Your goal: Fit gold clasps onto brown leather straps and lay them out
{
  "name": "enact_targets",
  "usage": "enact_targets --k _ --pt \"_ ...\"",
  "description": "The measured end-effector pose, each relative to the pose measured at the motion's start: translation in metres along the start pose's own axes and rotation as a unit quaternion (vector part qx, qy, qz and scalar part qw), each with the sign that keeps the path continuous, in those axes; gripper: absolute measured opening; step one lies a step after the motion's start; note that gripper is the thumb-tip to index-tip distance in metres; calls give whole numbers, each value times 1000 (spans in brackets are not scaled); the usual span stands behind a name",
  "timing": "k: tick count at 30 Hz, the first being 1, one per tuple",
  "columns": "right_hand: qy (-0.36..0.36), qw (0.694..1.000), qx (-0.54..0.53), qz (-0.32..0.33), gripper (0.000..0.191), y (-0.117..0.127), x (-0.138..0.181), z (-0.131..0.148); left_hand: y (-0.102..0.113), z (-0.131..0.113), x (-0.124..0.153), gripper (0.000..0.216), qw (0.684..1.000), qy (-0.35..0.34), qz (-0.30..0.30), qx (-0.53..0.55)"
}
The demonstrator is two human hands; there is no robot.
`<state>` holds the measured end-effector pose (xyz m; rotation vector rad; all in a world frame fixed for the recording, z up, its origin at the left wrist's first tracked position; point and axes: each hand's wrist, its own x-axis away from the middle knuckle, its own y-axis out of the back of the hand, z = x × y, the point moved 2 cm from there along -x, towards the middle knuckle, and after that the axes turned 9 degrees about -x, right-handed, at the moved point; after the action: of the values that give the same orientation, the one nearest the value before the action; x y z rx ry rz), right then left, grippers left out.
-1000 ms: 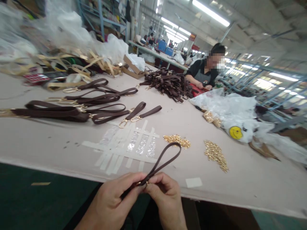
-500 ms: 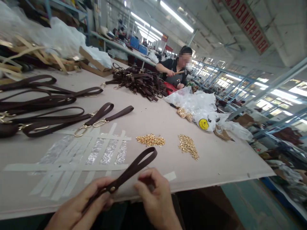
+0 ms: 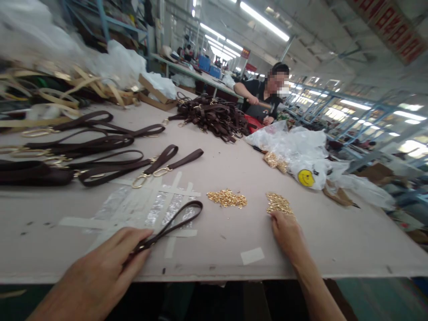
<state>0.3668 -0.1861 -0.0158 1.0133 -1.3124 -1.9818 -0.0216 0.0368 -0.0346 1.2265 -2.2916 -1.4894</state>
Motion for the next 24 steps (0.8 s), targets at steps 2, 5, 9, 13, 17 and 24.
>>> enact_targets --k 2,5,9,13,17,24 --pt "2 1000 3 6 26 -1 -2 -6 13 -9 -3 20 997 -11 72 -18" --pt "1 1000 -7 11 27 -4 -7 -18 27 -21 -5 19 995 2 99 -33" --pt "-56 998 -38 -14 35 -4 -5 -21 35 -32 -1 16 994 67 79 35" --pt "-141 976 -165 -27 40 -4 14 9 37 -38 3 27 948 177 92 249" --pt "-152 917 -369 -3 36 -10 42 74 31 -45 9 36 896 217 116 369" --pt "-82 800 -594 -19 11 -8 76 204 13 -61 24 53 842 261 165 443"
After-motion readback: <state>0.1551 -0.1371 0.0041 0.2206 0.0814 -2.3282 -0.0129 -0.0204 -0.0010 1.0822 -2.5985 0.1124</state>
